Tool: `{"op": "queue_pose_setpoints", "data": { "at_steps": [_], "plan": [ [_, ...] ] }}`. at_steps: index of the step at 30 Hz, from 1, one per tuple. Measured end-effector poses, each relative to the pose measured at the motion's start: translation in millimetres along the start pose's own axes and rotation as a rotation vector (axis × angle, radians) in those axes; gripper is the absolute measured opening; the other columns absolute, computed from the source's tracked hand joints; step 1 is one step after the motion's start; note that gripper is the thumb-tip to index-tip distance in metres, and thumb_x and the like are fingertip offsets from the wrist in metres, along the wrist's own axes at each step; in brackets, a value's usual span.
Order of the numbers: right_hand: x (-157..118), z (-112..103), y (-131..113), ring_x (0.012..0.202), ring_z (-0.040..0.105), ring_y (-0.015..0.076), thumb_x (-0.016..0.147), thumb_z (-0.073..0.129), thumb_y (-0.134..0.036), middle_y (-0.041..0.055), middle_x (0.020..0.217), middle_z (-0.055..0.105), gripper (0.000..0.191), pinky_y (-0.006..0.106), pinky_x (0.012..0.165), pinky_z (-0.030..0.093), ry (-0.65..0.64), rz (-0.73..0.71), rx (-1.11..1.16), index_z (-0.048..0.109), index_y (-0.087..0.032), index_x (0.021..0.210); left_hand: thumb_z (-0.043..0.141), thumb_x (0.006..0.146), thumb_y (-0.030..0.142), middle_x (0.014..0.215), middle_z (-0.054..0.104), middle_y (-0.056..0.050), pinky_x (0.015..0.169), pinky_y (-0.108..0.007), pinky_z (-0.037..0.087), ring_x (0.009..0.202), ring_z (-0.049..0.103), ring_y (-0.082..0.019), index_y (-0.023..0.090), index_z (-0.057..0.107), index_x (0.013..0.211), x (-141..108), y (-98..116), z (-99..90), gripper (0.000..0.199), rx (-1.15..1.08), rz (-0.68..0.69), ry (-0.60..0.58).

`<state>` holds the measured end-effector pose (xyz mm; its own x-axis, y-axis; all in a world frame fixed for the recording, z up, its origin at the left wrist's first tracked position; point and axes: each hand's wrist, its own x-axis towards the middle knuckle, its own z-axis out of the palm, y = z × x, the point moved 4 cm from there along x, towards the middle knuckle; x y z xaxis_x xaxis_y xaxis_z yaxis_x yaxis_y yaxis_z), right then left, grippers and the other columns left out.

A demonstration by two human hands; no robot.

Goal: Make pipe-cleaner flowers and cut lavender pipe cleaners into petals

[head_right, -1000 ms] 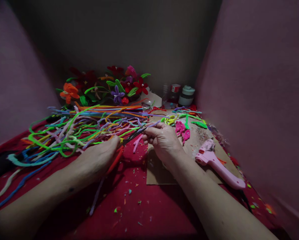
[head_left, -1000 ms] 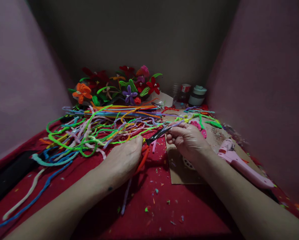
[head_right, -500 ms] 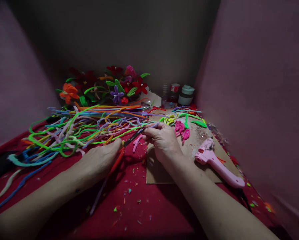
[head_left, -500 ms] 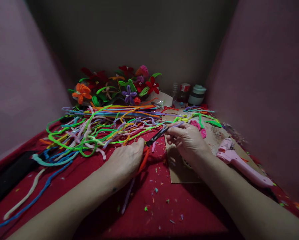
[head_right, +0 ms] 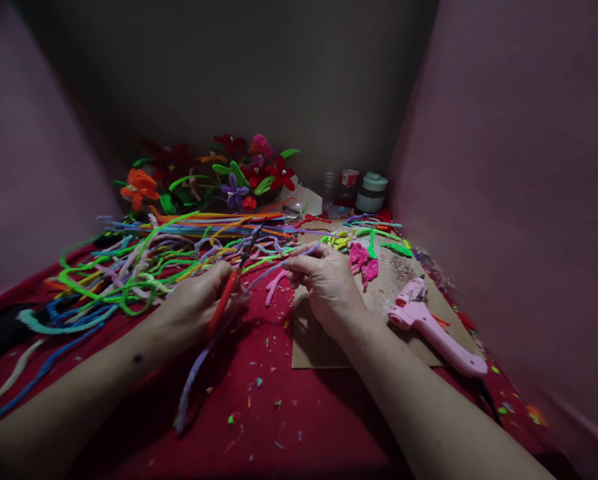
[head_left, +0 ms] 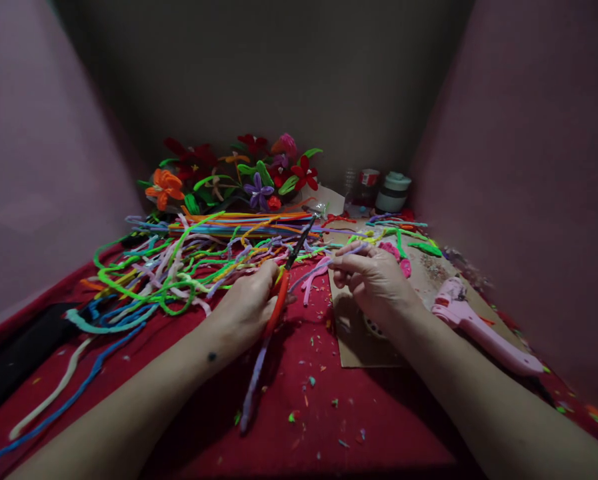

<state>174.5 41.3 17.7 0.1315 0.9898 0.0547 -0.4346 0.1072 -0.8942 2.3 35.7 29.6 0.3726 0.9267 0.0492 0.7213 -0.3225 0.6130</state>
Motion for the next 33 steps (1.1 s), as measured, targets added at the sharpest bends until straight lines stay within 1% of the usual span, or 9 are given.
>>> {"op": "queue_pose_setpoints", "data": {
  "at_steps": [3, 6, 9, 11, 13, 17, 23, 30, 33],
  "plan": [
    [-1, 4, 3, 0.05, 0.049, 0.0069, 0.053, 0.065, -0.008, -0.002, 0.06, 0.056, 0.014, 0.021, 0.048, 0.039, -0.058, 0.064, 0.048, 0.061, -0.014, 0.065, 0.061, 0.067, 0.037, 0.054, 0.037, 0.008, 0.044, -0.019, 0.029, 0.045, 0.035, -0.006, 0.019, 0.036, 0.068, -2, 10, 1.1, 0.031, -0.465, -0.059, -0.056],
    [-4, 8, 4, 0.05, 0.05, 0.0067, 0.055, 0.066, -0.009, -0.001, 0.06, 0.058, 0.014, 0.021, 0.05, 0.039, -0.117, 0.11, 0.076, 0.063, -0.013, 0.067, 0.065, 0.065, 0.031, 0.05, 0.037, 0.008, 0.042, -0.018, 0.027, 0.043, 0.033, -0.005, 0.018, 0.037, 0.065, -7, 20, 2.0, 0.031, -0.646, -0.107, -0.095],
    [-8, 14, 6, 0.05, 0.051, 0.0078, 0.057, 0.068, -0.013, -0.0008, 0.058, 0.058, 0.009, 0.022, 0.05, 0.039, -0.21, 0.138, 0.04, 0.063, -0.012, 0.064, 0.066, 0.063, 0.024, 0.048, 0.037, 0.008, 0.041, -0.017, 0.027, 0.042, 0.033, -0.004, 0.017, 0.035, 0.06, -9, 23, 2.5, 0.032, -0.7, -0.12, -0.116],
    [-11, 17, 6, 0.051, 0.051, 0.008, 0.06, 0.067, -0.014, -0.0011, 0.057, 0.058, 0.005, 0.022, 0.05, 0.038, -0.247, 0.11, 0.007, 0.062, -0.013, 0.062, 0.066, 0.063, 0.021, 0.047, 0.037, 0.009, 0.04, -0.017, 0.026, 0.041, 0.032, -0.004, 0.017, 0.036, 0.06, -9, 21, 3.4, 0.031, -0.723, -0.118, -0.135],
    [-13, 20, 5, 0.052, 0.051, 0.0077, 0.061, 0.065, -0.013, -0.0016, 0.059, 0.058, 0.004, 0.021, 0.051, 0.039, -0.272, 0.078, -0.001, 0.063, -0.014, 0.064, 0.066, 0.064, 0.021, 0.049, 0.04, 0.008, 0.041, -0.016, 0.027, 0.042, 0.033, -0.004, 0.016, 0.041, 0.064, -9, 18, 4.7, 0.025, -0.741, -0.105, -0.154],
    [-17, 23, 5, 0.053, 0.053, 0.0076, 0.063, 0.067, -0.015, -0.0013, 0.063, 0.061, 0.006, 0.022, 0.052, 0.041, -0.307, 0.092, 0.006, 0.063, -0.015, 0.067, 0.066, 0.066, 0.024, 0.055, 0.046, 0.006, 0.044, -0.017, 0.031, 0.046, 0.04, -0.005, 0.015, 0.048, 0.071, -8, 14, 9.6, 0.021, -0.767, -0.097, -0.217],
    [-16, 23, 6, 0.052, 0.059, 0.0107, 0.068, 0.064, -0.022, 0.0017, 0.065, 0.065, 0.01, 0.023, 0.049, 0.046, -0.317, 0.105, 0.019, 0.063, -0.014, 0.075, 0.067, 0.064, 0.024, 0.08, 0.056, 0.0, 0.049, -0.018, 0.036, 0.055, 0.047, -0.006, 0.018, 0.053, 0.091, -8, 16, 8.8, 0.031, -0.889, -0.097, -0.244],
    [-12, 21, 4, 0.05, 0.061, 0.0115, 0.071, 0.06, -0.02, 0.0028, 0.068, 0.067, 0.02, 0.022, 0.044, 0.046, -0.275, 0.069, 0.065, 0.057, -0.015, 0.09, 0.064, 0.067, 0.027, 0.056, 0.049, 0.004, 0.045, -0.018, 0.032, 0.048, 0.044, -0.007, 0.016, 0.049, 0.07, -9, 12, -0.5, 0.02, -0.777, -0.061, -0.193],
    [-8, 17, 0, 0.049, 0.06, 0.0111, 0.072, 0.058, -0.02, 0.0029, 0.066, 0.067, 0.019, 0.021, 0.043, 0.045, -0.221, 0.046, 0.083, 0.056, -0.015, 0.091, 0.064, 0.068, 0.028, 0.054, 0.051, 0.003, 0.045, -0.019, 0.032, 0.046, 0.044, -0.007, 0.016, 0.046, 0.067, -8, 7, 0.8, 0.021, -0.78, -0.061, -0.239]
  ]
}}
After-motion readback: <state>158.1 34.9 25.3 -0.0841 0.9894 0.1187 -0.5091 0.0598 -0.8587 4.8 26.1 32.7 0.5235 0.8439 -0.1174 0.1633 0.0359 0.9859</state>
